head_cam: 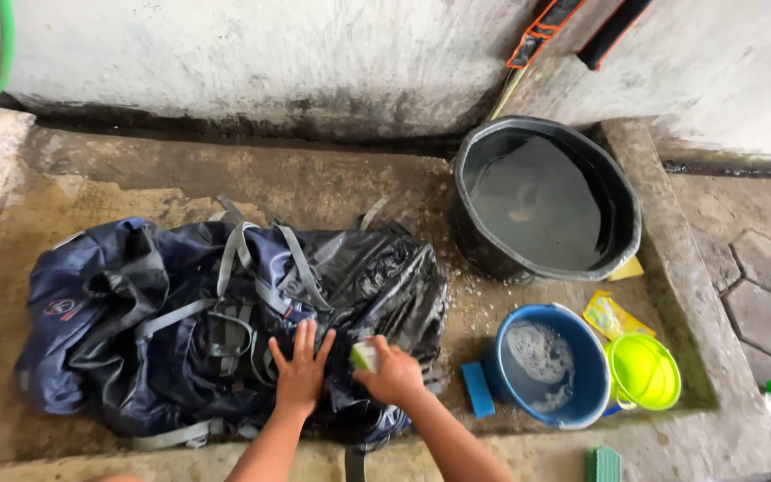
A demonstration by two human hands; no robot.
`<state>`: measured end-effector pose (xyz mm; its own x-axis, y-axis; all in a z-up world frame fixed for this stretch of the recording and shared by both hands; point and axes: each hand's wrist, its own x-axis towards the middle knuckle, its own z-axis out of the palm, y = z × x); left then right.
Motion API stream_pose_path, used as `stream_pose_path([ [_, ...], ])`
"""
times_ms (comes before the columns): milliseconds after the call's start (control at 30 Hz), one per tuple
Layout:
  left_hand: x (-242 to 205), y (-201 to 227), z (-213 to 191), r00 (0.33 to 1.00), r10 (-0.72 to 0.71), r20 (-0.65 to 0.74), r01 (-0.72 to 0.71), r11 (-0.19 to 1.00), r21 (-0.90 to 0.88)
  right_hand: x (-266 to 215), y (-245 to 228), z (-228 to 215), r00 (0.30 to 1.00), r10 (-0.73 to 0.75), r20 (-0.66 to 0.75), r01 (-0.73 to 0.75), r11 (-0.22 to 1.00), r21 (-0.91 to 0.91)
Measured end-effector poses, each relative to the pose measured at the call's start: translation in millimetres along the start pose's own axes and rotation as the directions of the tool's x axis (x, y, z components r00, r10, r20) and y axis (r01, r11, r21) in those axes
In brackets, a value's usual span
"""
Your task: The person washes a dark backpack by hand in a basin, scrubbing the fabric with a green brush and rinsing it with water from a bucket.
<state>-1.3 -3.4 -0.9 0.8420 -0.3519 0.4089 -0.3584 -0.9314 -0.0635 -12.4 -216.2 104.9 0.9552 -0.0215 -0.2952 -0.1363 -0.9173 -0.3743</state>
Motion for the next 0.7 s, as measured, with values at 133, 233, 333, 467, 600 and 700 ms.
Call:
stream_pose_path([
  [133,32.9,-5.4,-20.3,0.950,-0.102,0.295,0.159,0.972,-0.175,-21.1,-10.1,-33.8,0.970,-0.144,0.195,0.123,0.986,0.113],
  [233,75.5,-34.2,-53.8,0.944,-0.281,0.173,0.324,0.888,-0.326,-25.2,-1.9,-55.2,0.944,-0.166,0.286,-0.022,0.832,0.554],
  [333,76.7,-117.5,24.2,0.706,-0.652,0.277,0.708,0.659,-0.255,-26.5,2.3,-59.8,0.985,0.074,0.154,-0.170,0.502,0.848],
  [467,99.2,-133.4,-18.3,0.306,-0.887,0.345,0.941,0.227,-0.250,-9.3,53.6,-33.7,0.843,0.538,-0.007,-0.415,0.658,0.629],
  [600,152.9,-14.9,-133.6,0.679,-0.733,0.042,0.652,0.576,-0.493,-10.6,57.5,13.7,0.919,0.392,-0.029,-0.348,0.845,0.405],
  [700,153.9,51.3,-155.2,0.995,-0.041,-0.086,-0.038,0.654,-0.755,-23.5,29.7,12.3,0.996,0.041,-0.080,-0.024,0.978,0.207],
])
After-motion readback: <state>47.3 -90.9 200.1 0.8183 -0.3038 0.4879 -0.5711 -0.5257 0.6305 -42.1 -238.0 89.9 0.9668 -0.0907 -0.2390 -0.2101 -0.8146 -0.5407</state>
